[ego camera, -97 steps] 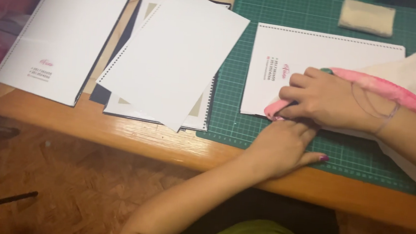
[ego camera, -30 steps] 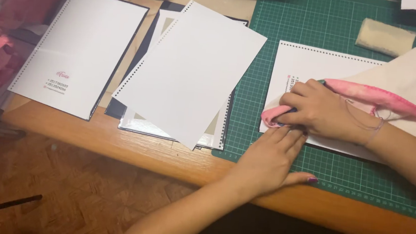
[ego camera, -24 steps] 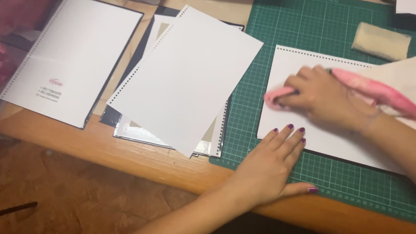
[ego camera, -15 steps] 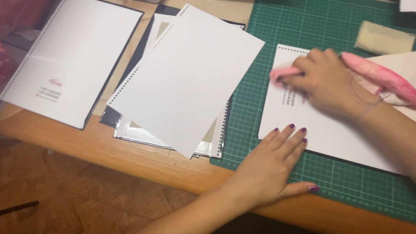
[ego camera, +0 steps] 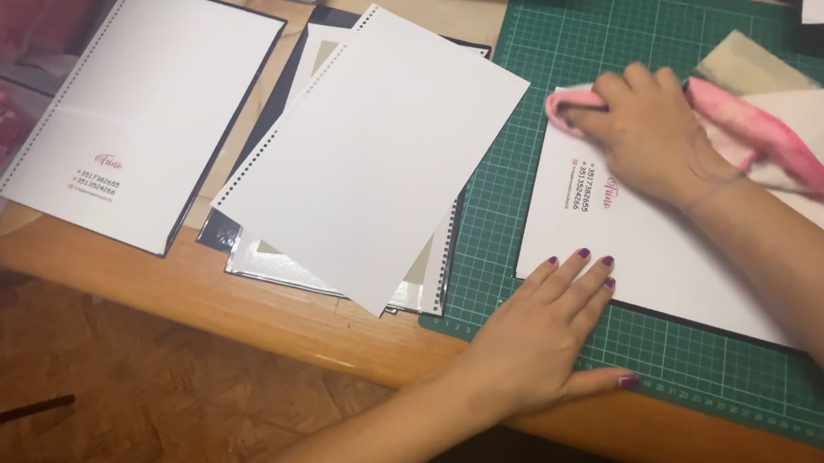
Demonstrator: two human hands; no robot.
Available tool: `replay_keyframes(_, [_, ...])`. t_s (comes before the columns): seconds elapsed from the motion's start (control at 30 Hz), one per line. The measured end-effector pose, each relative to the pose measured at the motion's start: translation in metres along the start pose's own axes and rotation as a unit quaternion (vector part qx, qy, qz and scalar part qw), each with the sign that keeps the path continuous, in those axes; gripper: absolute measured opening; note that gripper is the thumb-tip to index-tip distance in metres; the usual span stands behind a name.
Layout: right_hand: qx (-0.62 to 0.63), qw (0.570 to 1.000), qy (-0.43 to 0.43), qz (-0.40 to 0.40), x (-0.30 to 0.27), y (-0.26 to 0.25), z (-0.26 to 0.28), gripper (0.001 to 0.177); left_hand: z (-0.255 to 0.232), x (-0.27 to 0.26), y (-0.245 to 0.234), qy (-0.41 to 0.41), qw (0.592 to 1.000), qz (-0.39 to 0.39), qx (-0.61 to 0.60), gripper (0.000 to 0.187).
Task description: Cleaning a notebook cover with a cloth and sponge and aligning it with pages for assembly.
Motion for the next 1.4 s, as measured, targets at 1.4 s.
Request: replay_keyframes(1.4, [0.290, 0.945, -0.153, 0.017, -0.067, -0.049, 0.079, 0.027, 0.011, 0.000, 0.020, 0.033, 0.998, -0.031, 0.032, 0.075])
Point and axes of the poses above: each hand's wrist, its own x-axis towards the middle knuckle, its own y-axis out of the palm, z = x × y, the point moved 2 cm from there along x, towards the middle knuckle, and after that the axes turned 11 degrees about x, right-handed, at the moved point
